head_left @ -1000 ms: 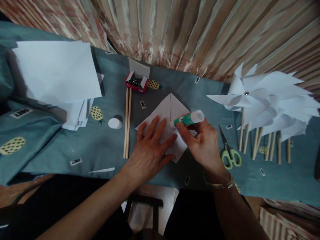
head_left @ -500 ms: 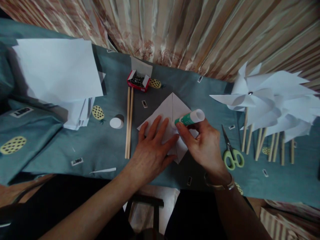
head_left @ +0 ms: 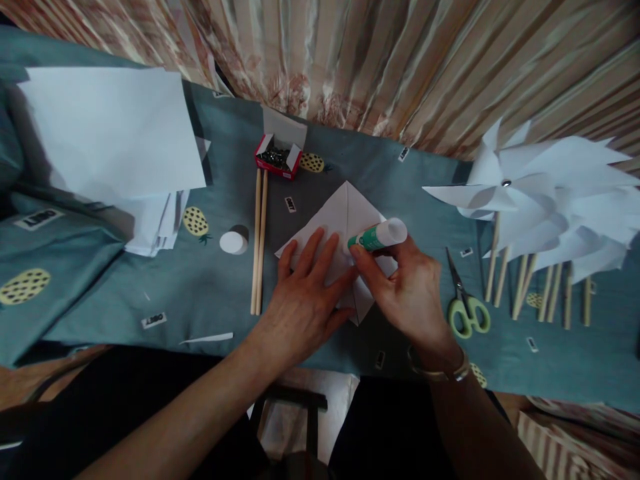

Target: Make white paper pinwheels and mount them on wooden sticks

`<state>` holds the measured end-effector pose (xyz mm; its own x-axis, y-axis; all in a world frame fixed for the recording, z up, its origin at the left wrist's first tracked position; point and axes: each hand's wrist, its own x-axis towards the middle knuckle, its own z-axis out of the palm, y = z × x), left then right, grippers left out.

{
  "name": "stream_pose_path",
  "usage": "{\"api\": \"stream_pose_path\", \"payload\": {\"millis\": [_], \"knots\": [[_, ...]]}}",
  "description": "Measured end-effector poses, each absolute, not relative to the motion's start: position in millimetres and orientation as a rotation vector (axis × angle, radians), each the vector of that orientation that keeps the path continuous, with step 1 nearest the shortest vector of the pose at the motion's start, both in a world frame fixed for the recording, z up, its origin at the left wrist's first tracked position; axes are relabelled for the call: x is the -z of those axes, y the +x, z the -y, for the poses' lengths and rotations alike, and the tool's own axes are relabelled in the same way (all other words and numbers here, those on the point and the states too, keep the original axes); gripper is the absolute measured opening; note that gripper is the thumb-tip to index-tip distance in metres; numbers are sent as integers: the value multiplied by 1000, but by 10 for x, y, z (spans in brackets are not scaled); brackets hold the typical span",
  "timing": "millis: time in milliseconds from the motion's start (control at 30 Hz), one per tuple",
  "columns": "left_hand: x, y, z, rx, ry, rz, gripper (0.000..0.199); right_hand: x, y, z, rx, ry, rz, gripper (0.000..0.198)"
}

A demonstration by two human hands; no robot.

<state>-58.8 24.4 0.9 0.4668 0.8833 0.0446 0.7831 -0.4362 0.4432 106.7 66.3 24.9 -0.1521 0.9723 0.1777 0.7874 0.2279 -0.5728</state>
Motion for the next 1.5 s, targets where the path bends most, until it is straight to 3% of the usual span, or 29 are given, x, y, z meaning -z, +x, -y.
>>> {"api": "stream_pose_path", "payload": {"millis": [1500], "knots": [[0, -586, -249, -392, 2330, -1403, 58, -275, 1110, -623, -523, -1573, 2098, 24]]}}
